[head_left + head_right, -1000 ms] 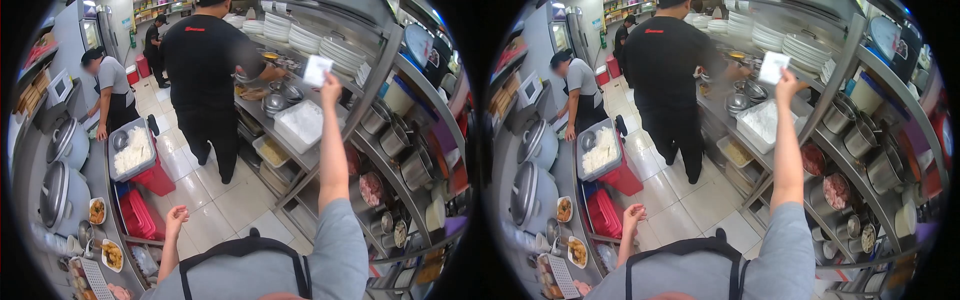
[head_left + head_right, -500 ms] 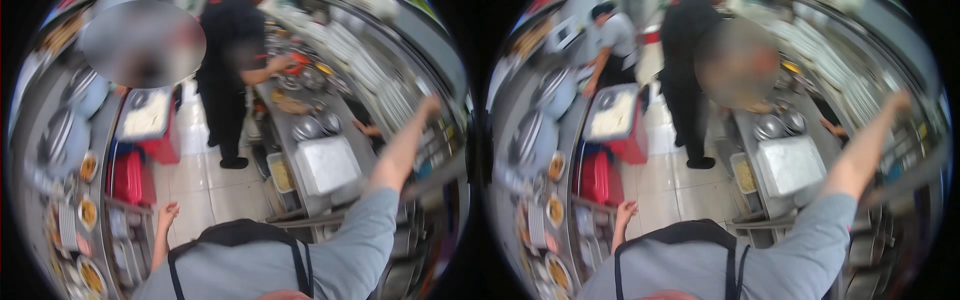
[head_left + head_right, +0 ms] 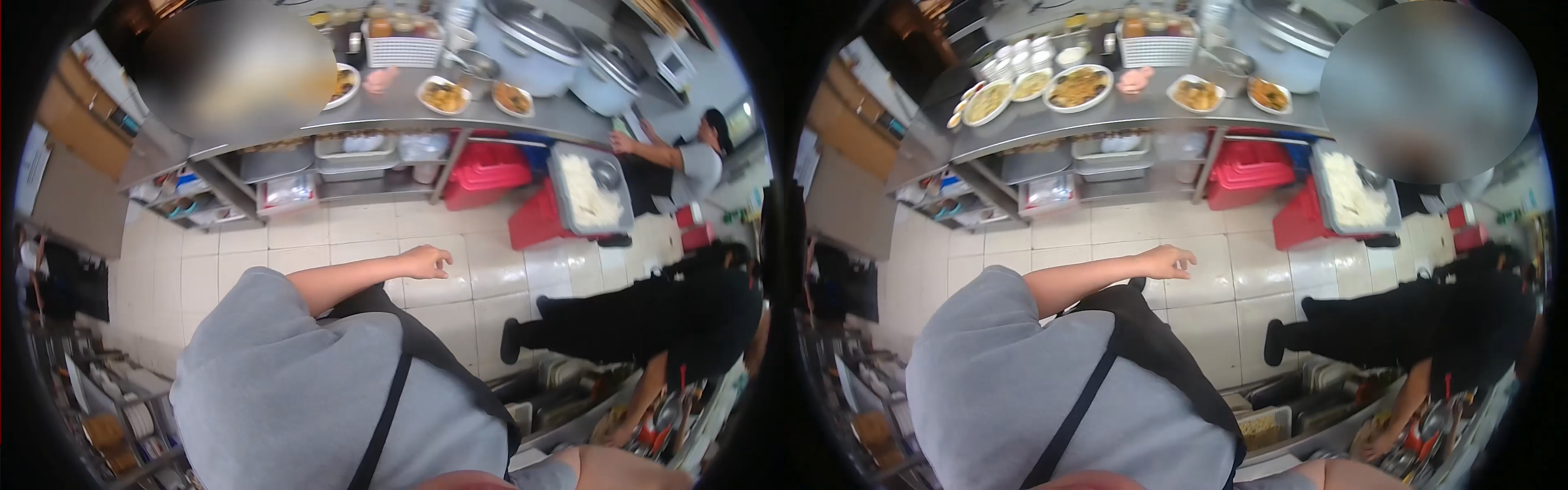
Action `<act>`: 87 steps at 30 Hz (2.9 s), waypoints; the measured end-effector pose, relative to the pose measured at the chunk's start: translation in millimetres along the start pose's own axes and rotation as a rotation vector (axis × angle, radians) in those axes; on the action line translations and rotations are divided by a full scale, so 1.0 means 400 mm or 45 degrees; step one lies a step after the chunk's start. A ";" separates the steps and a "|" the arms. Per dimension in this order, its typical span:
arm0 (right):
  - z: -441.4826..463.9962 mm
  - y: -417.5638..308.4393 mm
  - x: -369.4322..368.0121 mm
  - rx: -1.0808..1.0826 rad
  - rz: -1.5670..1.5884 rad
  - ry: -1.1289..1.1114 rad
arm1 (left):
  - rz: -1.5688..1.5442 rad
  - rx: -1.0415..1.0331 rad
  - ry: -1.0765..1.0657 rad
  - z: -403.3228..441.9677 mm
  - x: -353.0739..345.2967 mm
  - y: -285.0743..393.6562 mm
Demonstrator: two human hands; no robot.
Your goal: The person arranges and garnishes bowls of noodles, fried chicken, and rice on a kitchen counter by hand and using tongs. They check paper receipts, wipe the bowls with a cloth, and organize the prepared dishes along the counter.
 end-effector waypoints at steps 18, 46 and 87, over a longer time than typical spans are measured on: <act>-1.239 -1.992 0.662 0.446 2.164 -1.847 | -0.288 0.544 1.033 -0.786 0.676 -0.543; -1.643 -2.698 0.570 0.798 1.614 -1.760 | -0.304 0.327 1.125 -0.573 1.346 -0.745; -1.446 -2.367 0.574 0.640 1.582 -2.024 | -0.741 0.199 0.883 -0.498 1.438 -0.770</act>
Point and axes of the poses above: each hand's wrist, its own z-axis towards the middle knuckle, its own x-axis out of the back of the hand, y = z × x, the point moved 9 cm from there along z, towards the middle knuckle, and after that the axes turned 12 degrees about -z, right-handed, at the moved point
